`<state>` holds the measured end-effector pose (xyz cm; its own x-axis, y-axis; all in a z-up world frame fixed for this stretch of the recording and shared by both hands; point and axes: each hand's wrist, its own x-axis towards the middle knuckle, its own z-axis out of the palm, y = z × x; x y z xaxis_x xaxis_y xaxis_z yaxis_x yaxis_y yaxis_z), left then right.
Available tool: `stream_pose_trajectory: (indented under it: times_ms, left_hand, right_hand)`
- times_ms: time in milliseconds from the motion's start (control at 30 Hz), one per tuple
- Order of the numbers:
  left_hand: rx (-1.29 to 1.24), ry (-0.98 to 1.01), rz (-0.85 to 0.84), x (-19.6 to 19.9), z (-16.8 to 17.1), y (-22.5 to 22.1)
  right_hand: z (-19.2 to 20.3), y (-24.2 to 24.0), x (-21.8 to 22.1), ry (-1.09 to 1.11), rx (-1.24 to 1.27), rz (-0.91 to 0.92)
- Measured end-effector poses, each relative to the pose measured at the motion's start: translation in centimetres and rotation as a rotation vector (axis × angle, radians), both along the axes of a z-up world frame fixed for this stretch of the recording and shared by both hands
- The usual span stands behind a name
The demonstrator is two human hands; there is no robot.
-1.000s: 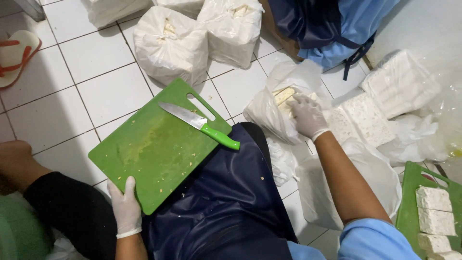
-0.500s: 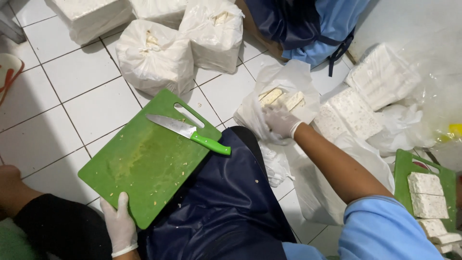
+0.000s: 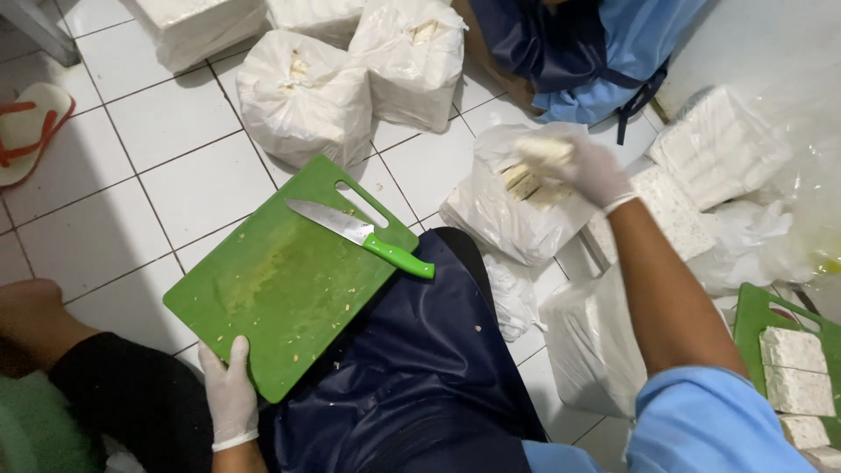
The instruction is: Slicing blocks of tempeh into smaller pieces on a cutting board and placing them into a large bowl.
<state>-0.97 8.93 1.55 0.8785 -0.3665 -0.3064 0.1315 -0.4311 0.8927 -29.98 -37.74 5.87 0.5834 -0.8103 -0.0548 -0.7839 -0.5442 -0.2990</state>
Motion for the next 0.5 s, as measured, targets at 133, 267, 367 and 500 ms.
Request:
stream_pose_trajectory:
  times_ms: [133,267,367,500]
  left_hand:
    - [0.016,0.044,0.018,0.1,0.5,-0.2]
    - [0.135,-0.341,-0.057,0.8,-0.7,-0.3]
    - [0.166,-0.708,-0.045,-0.3,1.7,-1.9]
    - [-0.281,-0.699,-0.220,-3.2,6.6,-5.5]
  right_hand:
    - [2.4,0.0,-2.5,-0.455,-0.198,0.027]
    - [7.4,3.3,-1.6,-0.794,-0.286,-0.026]
    - [9.2,5.8,0.5,-1.191,0.087,-0.087]
    - [9.0,9.9,6.5,-1.559,0.627,-0.141]
